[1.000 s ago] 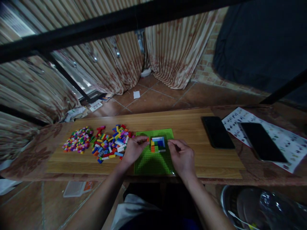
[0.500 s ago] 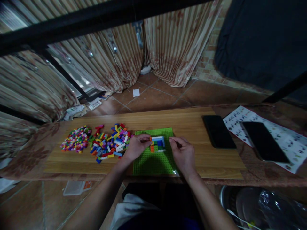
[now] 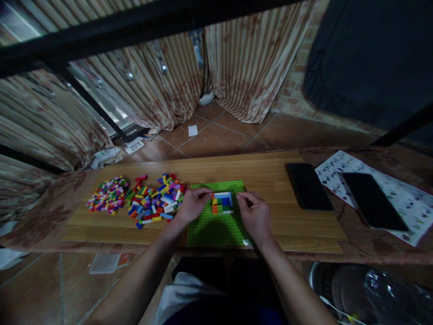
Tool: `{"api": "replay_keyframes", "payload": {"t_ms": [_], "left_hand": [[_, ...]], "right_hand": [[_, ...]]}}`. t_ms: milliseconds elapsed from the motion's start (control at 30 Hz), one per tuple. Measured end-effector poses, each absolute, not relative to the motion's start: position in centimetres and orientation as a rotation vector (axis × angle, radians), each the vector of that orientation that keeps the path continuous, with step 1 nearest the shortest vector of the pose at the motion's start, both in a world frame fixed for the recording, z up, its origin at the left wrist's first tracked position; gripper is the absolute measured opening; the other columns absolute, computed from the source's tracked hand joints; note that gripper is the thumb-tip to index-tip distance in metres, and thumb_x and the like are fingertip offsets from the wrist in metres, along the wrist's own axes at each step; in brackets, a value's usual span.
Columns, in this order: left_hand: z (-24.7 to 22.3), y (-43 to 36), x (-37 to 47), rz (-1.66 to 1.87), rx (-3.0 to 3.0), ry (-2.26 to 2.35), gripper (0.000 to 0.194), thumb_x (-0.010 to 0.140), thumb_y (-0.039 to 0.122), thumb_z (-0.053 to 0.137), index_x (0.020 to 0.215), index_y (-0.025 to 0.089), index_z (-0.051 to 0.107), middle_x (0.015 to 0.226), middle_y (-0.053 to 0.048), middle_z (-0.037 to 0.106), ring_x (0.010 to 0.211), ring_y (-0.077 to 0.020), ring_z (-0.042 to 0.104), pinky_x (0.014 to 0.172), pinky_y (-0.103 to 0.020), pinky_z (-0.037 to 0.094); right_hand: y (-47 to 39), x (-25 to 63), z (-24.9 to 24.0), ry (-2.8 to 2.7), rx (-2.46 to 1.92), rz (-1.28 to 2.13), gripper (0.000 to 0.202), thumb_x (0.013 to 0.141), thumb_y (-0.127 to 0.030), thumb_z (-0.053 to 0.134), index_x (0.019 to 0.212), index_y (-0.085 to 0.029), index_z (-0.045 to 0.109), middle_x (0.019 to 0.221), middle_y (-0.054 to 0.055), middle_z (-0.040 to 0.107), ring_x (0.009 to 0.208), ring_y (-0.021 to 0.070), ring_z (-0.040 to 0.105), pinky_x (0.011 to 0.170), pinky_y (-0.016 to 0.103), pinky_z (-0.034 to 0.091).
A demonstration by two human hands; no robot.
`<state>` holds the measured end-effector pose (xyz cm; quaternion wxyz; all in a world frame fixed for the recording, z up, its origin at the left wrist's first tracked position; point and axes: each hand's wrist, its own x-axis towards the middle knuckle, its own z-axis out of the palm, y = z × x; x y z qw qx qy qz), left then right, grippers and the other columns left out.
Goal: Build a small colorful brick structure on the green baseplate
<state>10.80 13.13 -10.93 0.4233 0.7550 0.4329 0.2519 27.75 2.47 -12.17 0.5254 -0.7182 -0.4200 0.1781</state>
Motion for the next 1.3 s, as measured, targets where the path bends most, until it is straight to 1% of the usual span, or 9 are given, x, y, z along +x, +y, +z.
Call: {"api": "replay_keyframes", "payload": {"t_ms": [333, 533, 633, 767, 933, 1100, 1200, 1300], "left_hand": [[-10.7, 13.5, 11.1, 0.582, 1.933, 1.081, 0.019, 0.084, 0.018, 0.055, 0.081, 0.018, 0.074, 0.077, 0.0, 0.074, 0.073, -0.0134, 0.066, 0.071, -0.022, 0.05], [-11.4, 13.6, 11.1, 0.575, 1.989, 1.071, 0.02, 0.084, 0.017, 0.053, 0.081, 0.018, 0.073, 0.077, 0.0, 0.073, 0.073, -0.0137, 0.065, 0.068, -0.021, 0.048], [-11.5, 13.6, 11.1, 0.555, 2.027, 1.075, 0.022, 0.084, 0.016, 0.051, 0.081, 0.018, 0.073, 0.076, 0.0, 0.072, 0.072, -0.0134, 0.065, 0.069, -0.021, 0.048], [-11.5, 13.6, 11.1, 0.533, 2.05, 1.087, 0.021, 0.083, 0.017, 0.052, 0.08, 0.018, 0.073, 0.075, 0.0, 0.072, 0.071, -0.0137, 0.065, 0.068, -0.022, 0.048], [-11.5, 13.2, 11.0, 0.553, 2.055, 1.111, 0.022, 0.084, 0.017, 0.051, 0.084, 0.019, 0.073, 0.078, -0.001, 0.073, 0.073, -0.014, 0.065, 0.069, -0.022, 0.049], [-11.0, 13.1, 11.0, 0.554, 2.045, 1.127, 0.025, 0.083, 0.012, 0.05, 0.093, 0.018, 0.072, 0.079, -0.001, 0.073, 0.072, -0.014, 0.066, 0.071, -0.023, 0.05], [-10.0, 13.1, 10.6, 0.574, 2.034, 1.145, 0.029, 0.082, 0.01, 0.049, 0.101, 0.017, 0.07, 0.077, -0.002, 0.073, 0.071, -0.0145, 0.066, 0.073, -0.024, 0.051], [-8.5, 12.8, 9.5, 0.616, 2.014, 1.147, 0.029, 0.085, 0.013, 0.047, 0.104, 0.017, 0.069, 0.079, -0.003, 0.073, 0.073, -0.0147, 0.066, 0.074, -0.024, 0.051]], "right_hand": [[3.3, 27.5, -12.1, -1.213, -1.843, 0.457, 0.034, 0.084, -0.043, 0.053, 0.094, -0.018, 0.073, 0.094, 0.009, 0.072, 0.08, 0.0212, 0.066, 0.075, 0.034, 0.049], [3.4, 27.2, -12.5, -1.179, -1.88, 0.451, 0.033, 0.081, -0.044, 0.057, 0.092, -0.018, 0.074, 0.089, 0.008, 0.072, 0.075, 0.0211, 0.065, 0.072, 0.034, 0.049], [3.5, 27.1, -12.9, -1.166, -1.858, 0.459, 0.032, 0.08, -0.044, 0.057, 0.09, -0.019, 0.074, 0.089, 0.008, 0.072, 0.075, 0.021, 0.065, 0.072, 0.034, 0.05], [3.4, 27.3, -13.2, -1.17, -1.855, 0.461, 0.034, 0.08, -0.046, 0.056, 0.092, -0.019, 0.074, 0.09, 0.008, 0.072, 0.076, 0.0215, 0.066, 0.073, 0.034, 0.05], [3.5, 27.7, -13.1, -1.192, -1.891, 0.487, 0.037, 0.079, -0.048, 0.055, 0.093, -0.019, 0.073, 0.091, 0.008, 0.073, 0.076, 0.022, 0.066, 0.072, 0.035, 0.05], [3.5, 28.0, -12.8, -1.2, -1.909, 0.52, 0.038, 0.08, -0.05, 0.055, 0.093, -0.02, 0.074, 0.093, 0.008, 0.074, 0.079, 0.0227, 0.067, 0.074, 0.035, 0.05], [3.4, 28.4, -12.7, -1.191, -1.866, 0.542, 0.04, 0.081, -0.052, 0.053, 0.091, -0.019, 0.073, 0.091, 0.009, 0.074, 0.081, 0.0238, 0.067, 0.076, 0.036, 0.05], [3.2, 29.0, -12.6, -1.086, -1.809, 0.573, 0.044, 0.082, -0.054, 0.053, 0.092, -0.015, 0.073, 0.089, 0.011, 0.075, 0.08, 0.0246, 0.068, 0.076, 0.038, 0.05]]}}
